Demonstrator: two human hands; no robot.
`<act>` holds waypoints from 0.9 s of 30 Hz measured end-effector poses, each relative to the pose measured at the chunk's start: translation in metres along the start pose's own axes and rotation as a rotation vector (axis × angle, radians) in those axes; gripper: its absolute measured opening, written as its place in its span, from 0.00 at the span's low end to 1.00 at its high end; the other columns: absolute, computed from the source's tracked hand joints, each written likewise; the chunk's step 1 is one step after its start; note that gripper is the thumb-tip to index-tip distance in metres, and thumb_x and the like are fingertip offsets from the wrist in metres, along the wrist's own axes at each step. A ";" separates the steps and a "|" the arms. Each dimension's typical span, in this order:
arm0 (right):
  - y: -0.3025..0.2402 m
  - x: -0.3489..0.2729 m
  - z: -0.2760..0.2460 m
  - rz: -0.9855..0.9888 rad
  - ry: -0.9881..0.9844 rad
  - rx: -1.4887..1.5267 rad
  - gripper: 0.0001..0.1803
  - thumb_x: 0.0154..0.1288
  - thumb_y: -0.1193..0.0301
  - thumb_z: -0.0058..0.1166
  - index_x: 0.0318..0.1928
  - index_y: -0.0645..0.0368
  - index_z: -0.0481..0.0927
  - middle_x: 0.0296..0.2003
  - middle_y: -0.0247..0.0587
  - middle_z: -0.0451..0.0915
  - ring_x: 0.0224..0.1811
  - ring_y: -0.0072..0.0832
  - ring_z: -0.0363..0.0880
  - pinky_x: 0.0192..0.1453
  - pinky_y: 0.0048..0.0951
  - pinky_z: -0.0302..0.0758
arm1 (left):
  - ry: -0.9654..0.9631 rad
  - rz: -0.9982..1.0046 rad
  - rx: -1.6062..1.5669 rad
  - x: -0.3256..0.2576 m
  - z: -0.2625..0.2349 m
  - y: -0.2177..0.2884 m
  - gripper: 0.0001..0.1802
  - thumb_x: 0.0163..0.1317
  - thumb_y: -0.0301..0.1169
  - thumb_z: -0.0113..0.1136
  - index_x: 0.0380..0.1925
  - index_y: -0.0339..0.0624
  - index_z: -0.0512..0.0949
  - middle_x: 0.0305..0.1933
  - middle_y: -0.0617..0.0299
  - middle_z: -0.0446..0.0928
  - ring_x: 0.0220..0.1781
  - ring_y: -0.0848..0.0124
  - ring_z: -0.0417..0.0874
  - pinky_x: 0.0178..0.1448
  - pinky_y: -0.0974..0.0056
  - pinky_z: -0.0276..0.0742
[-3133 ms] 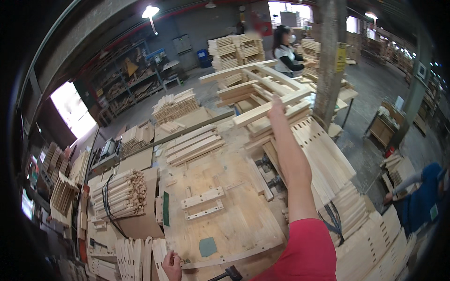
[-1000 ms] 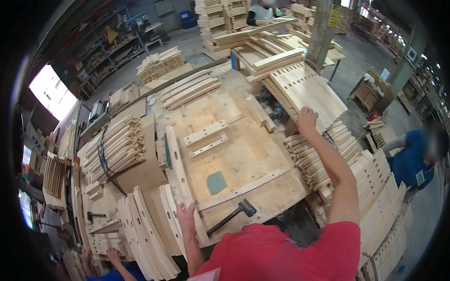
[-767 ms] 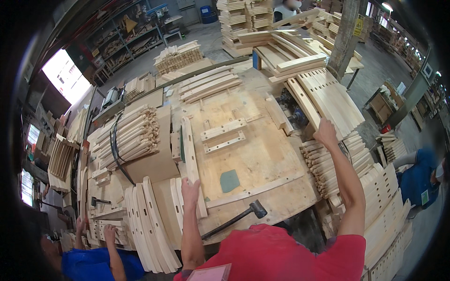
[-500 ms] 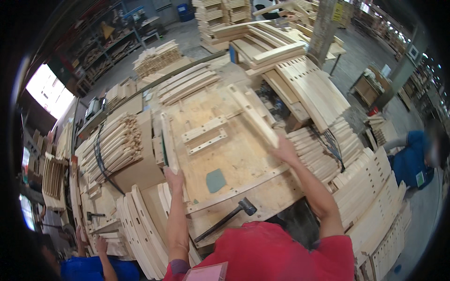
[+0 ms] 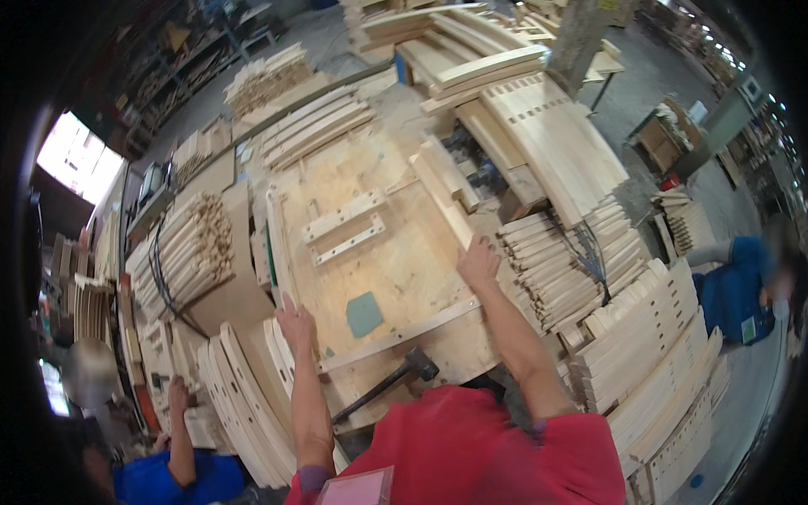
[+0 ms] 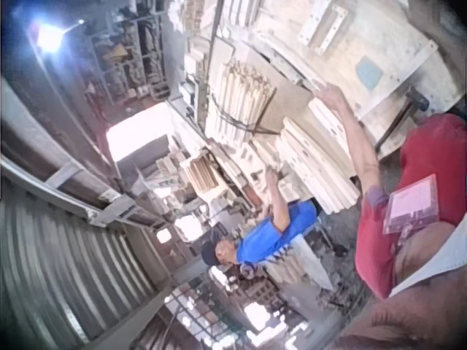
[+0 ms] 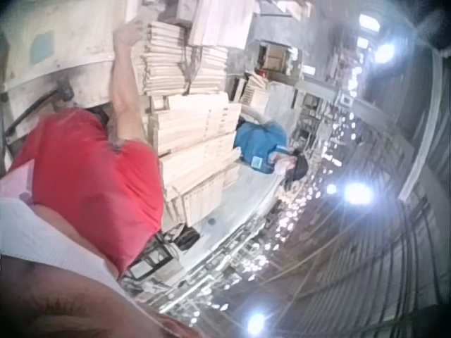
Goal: The person assembles wooden chair frames on a workbench in a factory setting. They pick up pre-drilled wooden slats and legs, align them into a rectangular frame, and use a hammer to tap the joints together. The person repeatedly constructs frames and stacks them on the table.
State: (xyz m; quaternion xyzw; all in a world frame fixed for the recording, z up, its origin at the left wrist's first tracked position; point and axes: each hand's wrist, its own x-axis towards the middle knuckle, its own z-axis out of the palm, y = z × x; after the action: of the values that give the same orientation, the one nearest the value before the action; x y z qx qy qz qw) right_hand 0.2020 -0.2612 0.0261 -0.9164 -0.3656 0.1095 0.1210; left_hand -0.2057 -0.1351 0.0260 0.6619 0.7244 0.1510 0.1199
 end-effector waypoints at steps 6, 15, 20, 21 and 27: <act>0.011 -0.004 0.004 0.027 0.039 -0.022 0.28 0.69 0.54 0.58 0.56 0.64 0.70 0.53 0.59 0.78 0.55 0.54 0.79 0.56 0.56 0.76 | -0.025 0.124 -0.029 0.012 0.007 -0.020 0.38 0.65 0.37 0.60 0.76 0.49 0.64 0.58 0.32 0.73 0.60 0.38 0.76 0.65 0.45 0.74; 0.006 0.002 -0.008 0.072 -0.032 0.041 0.30 0.67 0.55 0.60 0.59 0.66 0.71 0.55 0.61 0.76 0.60 0.58 0.75 0.60 0.57 0.73 | -0.103 0.117 0.036 0.018 0.005 -0.020 0.38 0.65 0.42 0.61 0.76 0.54 0.65 0.46 0.41 0.75 0.44 0.43 0.82 0.48 0.45 0.80; 0.005 -0.012 0.004 -0.195 0.290 0.165 0.35 0.66 0.61 0.62 0.67 0.67 0.68 0.64 0.63 0.72 0.68 0.57 0.68 0.71 0.52 0.65 | -0.006 0.194 0.090 0.017 0.010 -0.024 0.37 0.67 0.42 0.61 0.76 0.55 0.64 0.46 0.40 0.75 0.41 0.41 0.82 0.44 0.43 0.80; -0.004 0.001 0.007 -0.262 0.349 0.180 0.36 0.66 0.63 0.62 0.68 0.67 0.67 0.65 0.63 0.71 0.69 0.56 0.66 0.73 0.51 0.64 | -0.008 0.191 0.082 0.018 0.009 -0.024 0.37 0.67 0.41 0.61 0.76 0.55 0.64 0.46 0.40 0.75 0.41 0.41 0.82 0.44 0.42 0.80; -0.135 0.104 0.021 -0.701 0.320 0.452 0.35 0.62 0.70 0.63 0.69 0.64 0.68 0.66 0.56 0.72 0.69 0.52 0.68 0.73 0.48 0.64 | -0.024 0.116 0.032 0.014 0.007 -0.020 0.35 0.66 0.41 0.61 0.74 0.56 0.67 0.46 0.43 0.75 0.40 0.43 0.83 0.42 0.43 0.81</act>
State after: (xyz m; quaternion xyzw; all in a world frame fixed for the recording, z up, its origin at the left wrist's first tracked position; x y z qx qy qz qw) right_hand 0.1827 -0.0904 0.0352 -0.6931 -0.5977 -0.0042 0.4030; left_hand -0.2231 -0.1226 0.0124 0.7063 0.6857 0.1380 0.1092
